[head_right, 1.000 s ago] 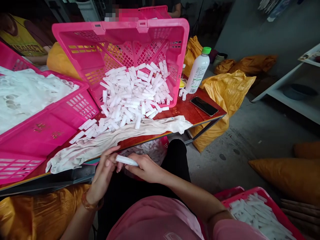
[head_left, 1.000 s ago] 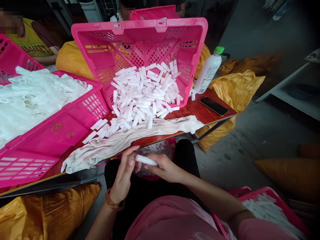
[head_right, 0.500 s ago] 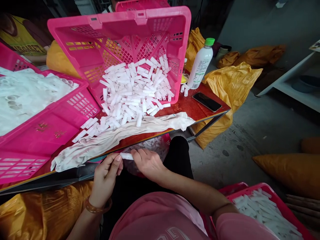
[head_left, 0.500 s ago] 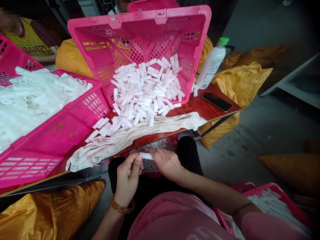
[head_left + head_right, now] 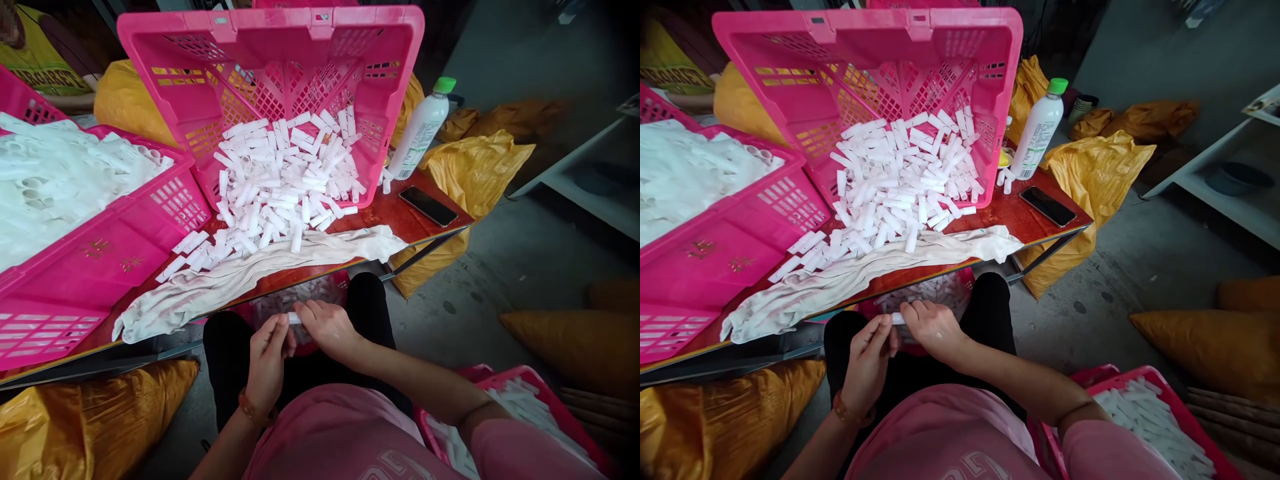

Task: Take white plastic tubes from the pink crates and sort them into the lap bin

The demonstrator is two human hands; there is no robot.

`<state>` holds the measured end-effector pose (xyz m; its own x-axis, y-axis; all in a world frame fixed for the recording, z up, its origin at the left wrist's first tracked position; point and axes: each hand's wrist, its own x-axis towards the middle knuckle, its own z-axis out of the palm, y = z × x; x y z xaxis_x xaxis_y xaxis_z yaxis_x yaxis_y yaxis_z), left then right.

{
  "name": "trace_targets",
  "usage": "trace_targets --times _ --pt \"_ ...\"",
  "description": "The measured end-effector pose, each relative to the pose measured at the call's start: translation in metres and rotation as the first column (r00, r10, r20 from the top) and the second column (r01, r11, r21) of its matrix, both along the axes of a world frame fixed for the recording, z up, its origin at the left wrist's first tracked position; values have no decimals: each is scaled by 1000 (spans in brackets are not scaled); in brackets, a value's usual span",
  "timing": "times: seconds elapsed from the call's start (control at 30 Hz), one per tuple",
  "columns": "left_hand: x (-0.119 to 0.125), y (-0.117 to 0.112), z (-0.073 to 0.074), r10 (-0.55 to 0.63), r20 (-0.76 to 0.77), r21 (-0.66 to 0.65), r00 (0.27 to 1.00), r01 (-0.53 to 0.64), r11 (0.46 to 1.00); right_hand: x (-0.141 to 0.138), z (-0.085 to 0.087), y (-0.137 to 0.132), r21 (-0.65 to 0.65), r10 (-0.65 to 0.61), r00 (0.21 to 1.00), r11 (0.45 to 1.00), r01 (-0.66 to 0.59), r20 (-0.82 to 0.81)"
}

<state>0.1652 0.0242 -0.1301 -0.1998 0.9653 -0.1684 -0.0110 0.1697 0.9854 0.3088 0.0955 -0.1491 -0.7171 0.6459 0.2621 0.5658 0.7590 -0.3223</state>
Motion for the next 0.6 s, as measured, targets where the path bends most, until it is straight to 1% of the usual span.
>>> trace_targets --times 0.07,0.13,0.2,0.23,0.27,0.3,0.37,0.4,0.43,0.47,0.5,0.53,0.57,0.6 --pt "-2 -9 -8 -96 -20 19 995 97 995 2 -5 0 -30 51 999 998 -52 -9" --pt "-9 -17 -19 -231 -104 32 967 235 971 5 -14 -1 -126 95 995 987 -95 -6" --pt "-20 -19 -32 -370 -134 -19 919 371 929 7 -28 -1 -244 128 992 962 -121 16" --pt "-28 -17 -39 -416 -138 -58 899 412 909 8 -37 -1 -292 132 990 949 -114 40" --pt "-36 -14 -44 -426 -159 -90 891 416 905 8 -46 0 -323 121 990 942 -91 73" --pt "-46 -10 -47 -391 -209 -106 896 377 920 10 -54 1 -333 95 989 941 -52 114" --pt "-66 -4 -45 -236 -360 -72 903 225 972 13 -62 7 -325 22 980 945 45 199" --pt "-77 -3 -40 -161 -427 -32 890 163 986 15 -60 11 -326 -4 976 942 77 219" --pt "-87 -3 -31 -124 -477 3 870 143 990 17 -54 18 -339 -18 976 936 93 216" --pt "-97 -4 -21 -116 -520 32 846 155 987 18 -45 27 -369 -21 982 925 91 190" --pt "-107 -5 -7 -117 -565 58 817 181 982 18 -32 39 -405 -29 991 911 82 134" --pt "-117 -6 8 -106 -615 87 781 201 976 15 -18 53 -416 -72 994 904 99 79" --pt "-129 -5 24 -69 -672 123 738 202 972 10 -3 69 -394 -142 989 907 151 52" --pt "-143 -2 42 0 -728 170 686 181 969 2 12 85 -356 -229 972 905 234 57"
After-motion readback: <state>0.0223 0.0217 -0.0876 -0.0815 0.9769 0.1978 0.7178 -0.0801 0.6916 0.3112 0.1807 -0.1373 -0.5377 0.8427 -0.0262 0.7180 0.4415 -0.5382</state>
